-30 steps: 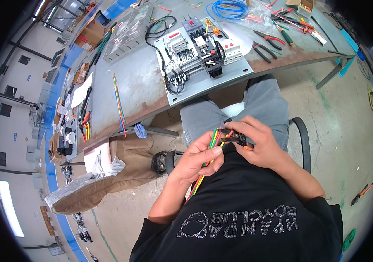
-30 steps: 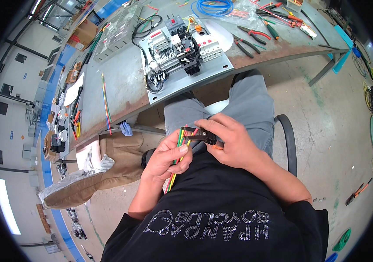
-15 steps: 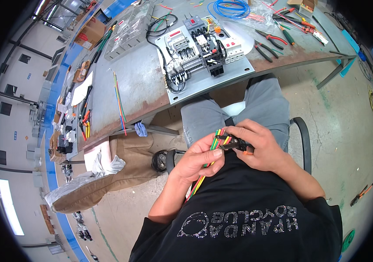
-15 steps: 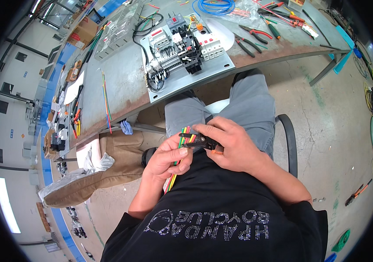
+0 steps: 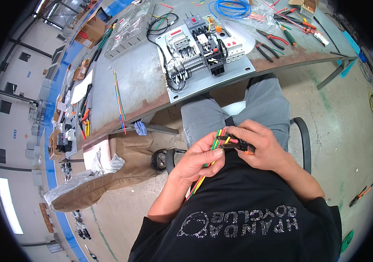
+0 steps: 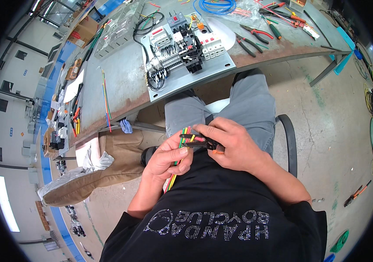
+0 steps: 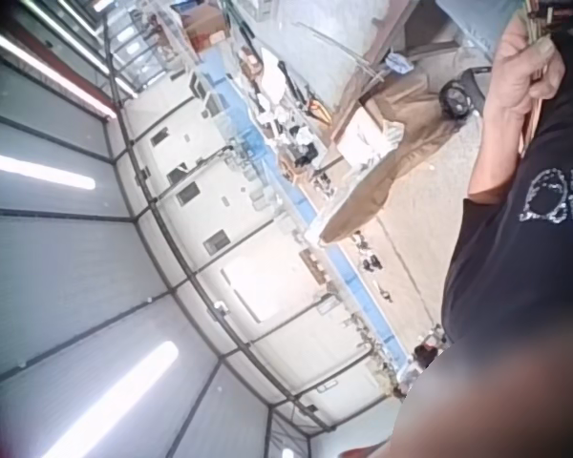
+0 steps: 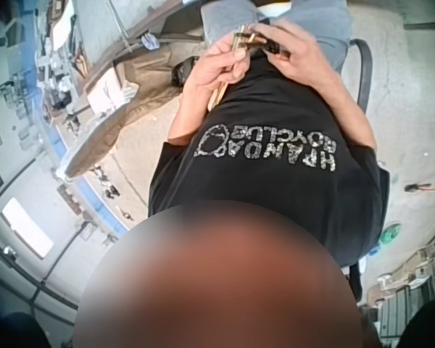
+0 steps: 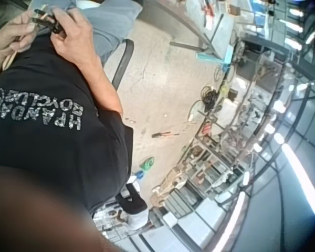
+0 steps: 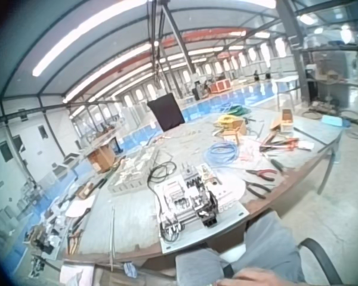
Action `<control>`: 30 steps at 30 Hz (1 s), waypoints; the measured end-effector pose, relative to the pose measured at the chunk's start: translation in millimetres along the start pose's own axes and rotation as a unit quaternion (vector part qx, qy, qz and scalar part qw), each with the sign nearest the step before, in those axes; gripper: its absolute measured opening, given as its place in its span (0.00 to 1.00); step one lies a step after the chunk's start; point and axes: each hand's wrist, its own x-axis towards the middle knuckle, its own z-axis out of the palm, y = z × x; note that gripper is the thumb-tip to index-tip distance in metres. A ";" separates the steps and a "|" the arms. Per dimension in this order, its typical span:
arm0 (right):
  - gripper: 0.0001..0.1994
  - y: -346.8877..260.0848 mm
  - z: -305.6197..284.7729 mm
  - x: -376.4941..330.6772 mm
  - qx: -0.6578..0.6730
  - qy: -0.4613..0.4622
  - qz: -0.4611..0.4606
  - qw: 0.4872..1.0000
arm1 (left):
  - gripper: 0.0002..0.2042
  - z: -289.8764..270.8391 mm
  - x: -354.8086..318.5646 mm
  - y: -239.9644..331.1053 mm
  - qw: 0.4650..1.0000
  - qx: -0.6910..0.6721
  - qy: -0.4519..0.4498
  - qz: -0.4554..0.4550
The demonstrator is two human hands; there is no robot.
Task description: The person strips the insulation from several colored electrical wires using pliers and a knife. They hold the wires in one hand and use the tools in the other to remove the outer coating, then place the stripped wires on the workbench.
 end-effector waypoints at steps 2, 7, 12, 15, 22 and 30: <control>0.31 0.0 0.3 0.6 -0.007 0.006 -0.005 1.000 | 0.23 1.4 0.1 0.4 1.000 -0.003 0.003 0.004; 0.30 -1.5 1.3 0.9 -0.004 0.013 -0.003 1.000 | 0.25 -4.8 0.3 0.1 1.000 -0.001 -0.026 -0.002; 0.31 -1.6 0.5 0.3 0.003 0.012 0.005 1.000 | 0.25 -5.5 0.3 -0.2 1.000 -0.003 -0.020 -0.007; 0.31 -2.0 0.3 0.4 -0.004 0.017 0.001 1.000 | 0.25 -6.7 1.1 -0.9 1.000 -0.005 -0.024 -0.006; 0.29 1.7 1.3 0.8 -0.049 0.043 -0.025 0.998 | 0.23 -5.5 2.0 -1.7 0.999 -0.010 -0.033 0.000; 0.26 7.4 6.9 0.8 -0.069 0.087 -0.044 0.993 | 0.09 -3.4 4.1 -2.7 1.000 -0.002 -0.026 0.005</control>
